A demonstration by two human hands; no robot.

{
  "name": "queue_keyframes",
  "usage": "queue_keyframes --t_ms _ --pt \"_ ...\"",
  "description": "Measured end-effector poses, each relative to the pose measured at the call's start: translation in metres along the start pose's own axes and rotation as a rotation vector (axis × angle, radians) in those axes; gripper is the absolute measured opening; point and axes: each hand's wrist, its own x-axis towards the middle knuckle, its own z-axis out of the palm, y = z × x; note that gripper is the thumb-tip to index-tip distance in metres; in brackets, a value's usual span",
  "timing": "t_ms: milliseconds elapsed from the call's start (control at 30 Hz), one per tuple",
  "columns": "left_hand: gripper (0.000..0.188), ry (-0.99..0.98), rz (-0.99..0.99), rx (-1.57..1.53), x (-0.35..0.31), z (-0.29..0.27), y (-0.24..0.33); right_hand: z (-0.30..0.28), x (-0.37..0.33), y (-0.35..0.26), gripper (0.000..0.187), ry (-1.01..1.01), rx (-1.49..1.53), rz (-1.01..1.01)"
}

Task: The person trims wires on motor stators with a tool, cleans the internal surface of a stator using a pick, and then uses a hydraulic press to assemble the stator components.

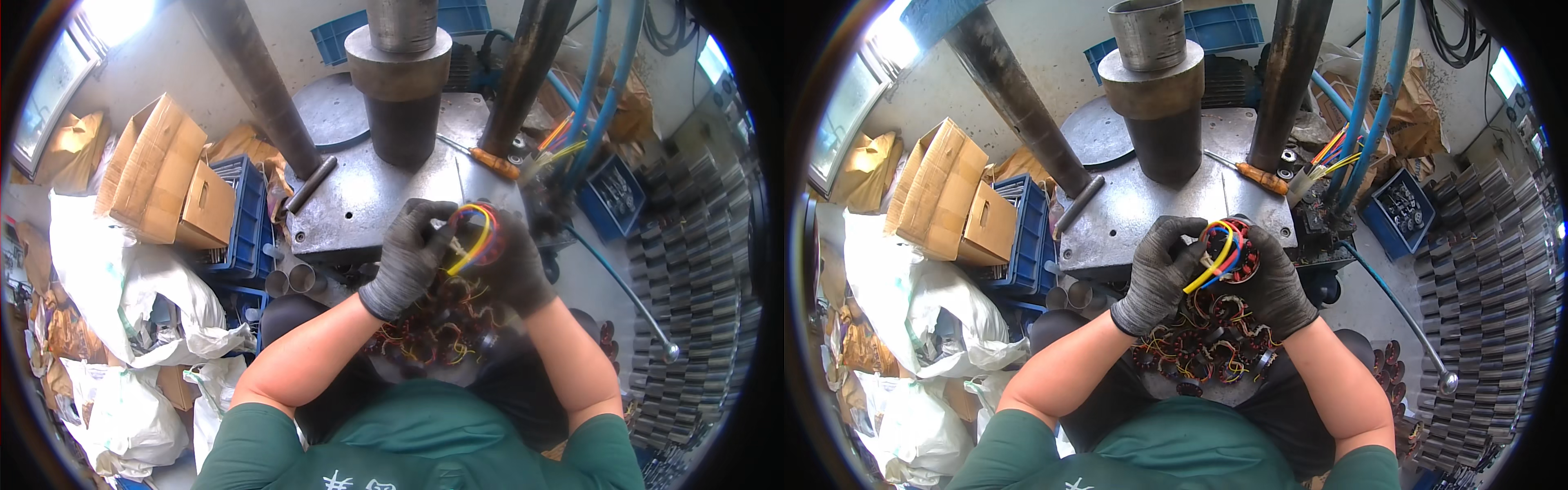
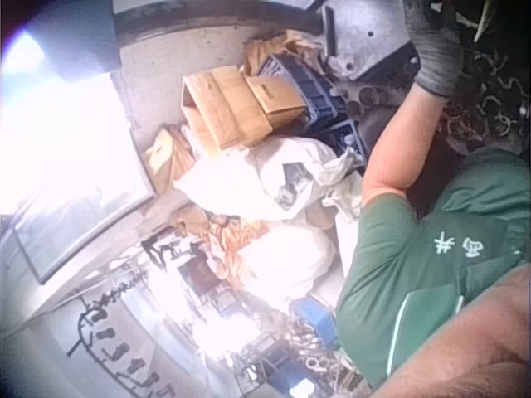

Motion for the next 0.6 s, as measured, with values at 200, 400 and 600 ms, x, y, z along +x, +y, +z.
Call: queue_keyframes --t_ms 200,400,600 --pt "0.024 -0.191 0.277 0.19 0.006 -0.012 -0.004 0.006 -0.006 -0.011 0.062 0.055 0.26 0.27" --pt "0.024 -0.251 0.354 0.252 0.006 -0.014 0.0 0.013 -0.01 -0.017 0.064 -0.061 0.138 0.307" --pt "0.025 -0.263 0.307 0.254 0.01 -0.015 -0.003 0.005 -0.013 -0.009 0.066 -0.206 0.228 0.191"
